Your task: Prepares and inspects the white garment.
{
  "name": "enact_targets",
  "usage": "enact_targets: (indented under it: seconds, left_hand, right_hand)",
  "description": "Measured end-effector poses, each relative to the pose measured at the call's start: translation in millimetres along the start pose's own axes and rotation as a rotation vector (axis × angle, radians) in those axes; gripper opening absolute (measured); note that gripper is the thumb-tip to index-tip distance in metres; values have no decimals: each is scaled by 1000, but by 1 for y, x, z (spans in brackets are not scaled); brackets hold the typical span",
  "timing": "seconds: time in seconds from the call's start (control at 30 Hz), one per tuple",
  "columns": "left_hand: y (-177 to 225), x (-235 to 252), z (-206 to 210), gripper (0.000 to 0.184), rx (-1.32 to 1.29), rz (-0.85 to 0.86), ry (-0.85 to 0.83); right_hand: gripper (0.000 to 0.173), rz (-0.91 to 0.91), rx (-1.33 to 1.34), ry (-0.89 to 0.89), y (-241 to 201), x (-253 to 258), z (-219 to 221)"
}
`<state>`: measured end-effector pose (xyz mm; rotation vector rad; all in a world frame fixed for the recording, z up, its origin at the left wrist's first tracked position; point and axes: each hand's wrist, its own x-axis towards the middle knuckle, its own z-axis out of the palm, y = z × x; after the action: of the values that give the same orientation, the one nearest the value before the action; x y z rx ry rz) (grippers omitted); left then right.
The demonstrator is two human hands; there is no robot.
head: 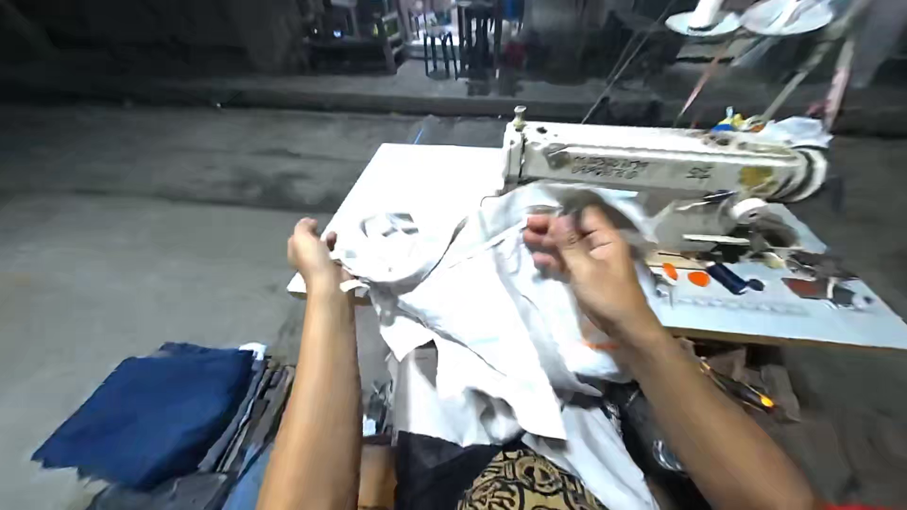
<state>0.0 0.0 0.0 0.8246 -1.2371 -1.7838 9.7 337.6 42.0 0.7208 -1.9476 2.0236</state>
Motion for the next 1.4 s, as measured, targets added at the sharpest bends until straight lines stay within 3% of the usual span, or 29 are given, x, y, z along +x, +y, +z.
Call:
enact_targets:
  seconds: [0.03,0.17,0.23,0.3,0.37,0.47,0.6,0.73,0.8,0.87,0.93,1.0,1.1,1.2,1.27,1.4]
  left_hand:
    - [-5,-15,-21,37,34,72,-81]
    - [-35,-70,-51,32,588,449,-349]
    - [-50,-94,-42,39,862,601,-441]
    - [-62,-103,-31,52,1053,762,-402]
    - [-73,-98,-31,60,1206,791,-384]
    - [-86,-81,-38,50,1311,816,-412]
    - [-73,-74,-34,48,1282,883,-454]
    - [-44,-78,-48,46,1189,749,-639]
    - [-28,-78,-52,49,1189,697,-726]
    - [-21,-79,-32,64,1203,611,-824]
    - [-32,-79,4,75,1256,533,-899]
    - [-55,-75,31,64,1348,550,-933]
    - [-76,-62,39,38,1344,637,-928]
    - [-80,-61,26,37,1165,621,-966]
    - [-64,-69,21,37,1023,505,-979]
    - [-19,-102,10,28,585,110,-1043]
  right_hand:
    - [24,54,-110,-42,24,3,0]
    - [31,-35,-556,109,70,0,-17]
    - [38,127,-706,67,77,0,-22]
    - [40,285,-824,-32,86,1,-23]
    - [39,354,-911,-99,100,-2,-27]
    - [34,315,-945,-119,121,-13,-38]
    - [31,165,-818,52,121,-23,-53]
    - [28,-78,-700,139,97,-17,-59]
    - [27,-230,-655,41,85,-3,-57]
    - [23,-308,-621,-65,86,20,-42]
    - [24,-244,-679,-121,100,41,-17]
    - [29,-78,-814,-117,107,38,-5]
    - [26,-147,-829,127,98,-33,-22]
    - [26,-101,-718,300,105,-144,-25]
    - [30,10,-648,285,128,-185,-12]
    - [44,203,-723,273,162,-191,8]
